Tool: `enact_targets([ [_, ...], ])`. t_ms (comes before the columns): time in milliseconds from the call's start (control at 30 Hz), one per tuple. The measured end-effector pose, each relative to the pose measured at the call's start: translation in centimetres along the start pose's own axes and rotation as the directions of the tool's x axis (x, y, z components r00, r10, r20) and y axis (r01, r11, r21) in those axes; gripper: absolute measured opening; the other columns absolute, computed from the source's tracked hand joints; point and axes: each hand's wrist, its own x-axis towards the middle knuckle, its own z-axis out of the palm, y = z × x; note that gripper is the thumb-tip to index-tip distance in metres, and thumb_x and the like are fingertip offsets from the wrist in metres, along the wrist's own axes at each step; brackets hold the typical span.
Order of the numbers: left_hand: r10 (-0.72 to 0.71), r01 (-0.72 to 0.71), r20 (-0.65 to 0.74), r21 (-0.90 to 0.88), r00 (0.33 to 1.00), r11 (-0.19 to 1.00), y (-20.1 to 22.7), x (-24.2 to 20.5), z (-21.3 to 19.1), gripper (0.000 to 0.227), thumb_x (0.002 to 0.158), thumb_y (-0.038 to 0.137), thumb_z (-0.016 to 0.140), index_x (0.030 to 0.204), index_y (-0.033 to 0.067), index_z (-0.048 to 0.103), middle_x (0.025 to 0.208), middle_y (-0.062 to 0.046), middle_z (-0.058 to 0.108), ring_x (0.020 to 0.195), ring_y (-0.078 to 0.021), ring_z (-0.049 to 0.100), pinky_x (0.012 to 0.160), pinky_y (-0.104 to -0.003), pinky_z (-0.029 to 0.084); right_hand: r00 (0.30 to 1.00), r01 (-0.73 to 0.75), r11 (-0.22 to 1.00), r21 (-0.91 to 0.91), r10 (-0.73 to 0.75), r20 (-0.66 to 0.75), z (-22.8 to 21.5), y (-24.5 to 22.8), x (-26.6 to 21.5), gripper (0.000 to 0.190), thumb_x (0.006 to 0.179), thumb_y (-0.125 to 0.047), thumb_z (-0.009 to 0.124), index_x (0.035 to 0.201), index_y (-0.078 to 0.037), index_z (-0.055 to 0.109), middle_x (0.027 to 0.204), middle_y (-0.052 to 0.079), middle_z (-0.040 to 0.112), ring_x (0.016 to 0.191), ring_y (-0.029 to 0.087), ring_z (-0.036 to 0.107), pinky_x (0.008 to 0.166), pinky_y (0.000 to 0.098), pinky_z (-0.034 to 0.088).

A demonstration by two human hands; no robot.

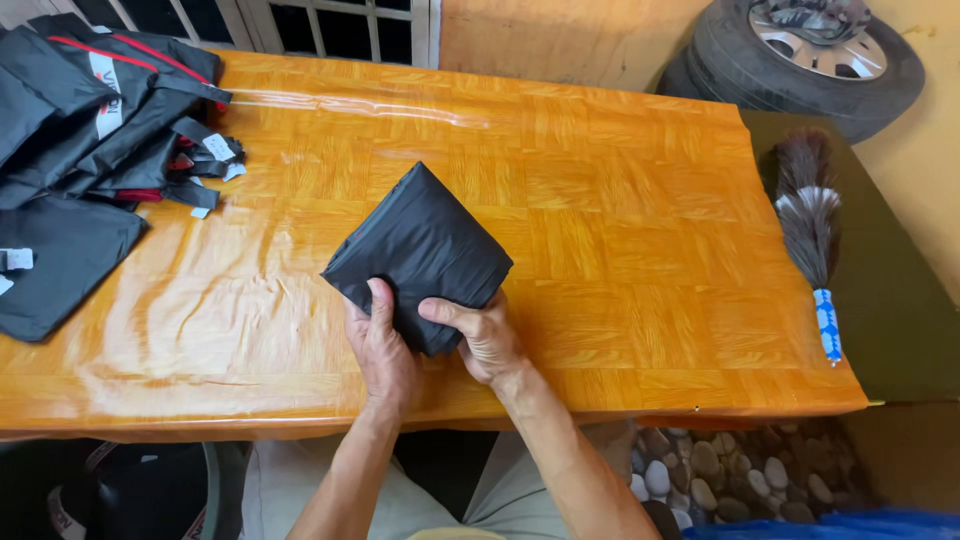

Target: The person folds a black and red textile item into a small rectangular shape, secures it, brushes it with a handheld duster, and places it into a green bin.

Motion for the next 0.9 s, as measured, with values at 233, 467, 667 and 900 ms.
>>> enact_targets([
  [233,0.005,0.063,-0.237,0.280,0.972,0.958,-1.1,4.4,-2.0,0.047,0.098,0.061,0.060,0.120,0.0205,0.067,0.090,-0.004,0.072,0.071,-0.0122,0.066,0.064,-0.028,0.060,0.967,0.250,0.932,-0.262,-0.225,0.120,-0.3,0.5,0.0,0.056,0.065,0.005,0.092,0.116,0.002,0.069,0.108,0.014,0.075,0.106,0.018,0.065,0.093,0.0395,0.059],
  [467,-0.167,0.202,-0.236,0.132,0.957,0.970,0.9,3.6,-0.1,0.051,0.090,0.061,0.068,0.099,0.0108,0.067,0.073,-0.010,0.070,0.056,-0.0183,0.070,0.047,-0.032,0.060,0.919,0.386,0.728,-0.566,-0.253,0.301,-1.2,-0.9,-0.2,0.039,0.073,-0.012,0.092,0.108,-0.003,0.077,0.107,0.015,0.078,0.108,0.023,0.072,0.097,0.0401,0.059],
  [667,-0.055,0.074,-0.153,0.124,0.987,0.990,1.5,3.0,0.0,0.045,0.092,0.057,0.068,0.093,0.0127,0.067,0.077,-0.006,0.072,0.062,-0.0142,0.071,0.059,-0.028,0.062,0.919,0.377,0.813,-0.444,-0.271,0.286,-0.6,-1.3,-1.0,0.047,0.068,-0.007,0.095,0.110,-0.003,0.075,0.097,0.013,0.078,0.090,0.013,0.070,0.080,0.0336,0.062],
  [900,0.102,-0.052,-0.169,0.279,0.980,0.959,-3.6,6.4,-5.5,0.035,0.098,0.050,0.069,0.090,0.0173,0.063,0.076,0.002,0.067,0.065,-0.0076,0.066,0.063,-0.024,0.060,0.897,0.414,0.751,-0.514,-0.434,0.087,-0.9,-2.4,-0.7,0.035,0.091,-0.027,0.079,0.120,-0.008,0.074,0.085,0.004,0.065,0.081,0.009,0.055,0.065,0.0252,0.051],
])
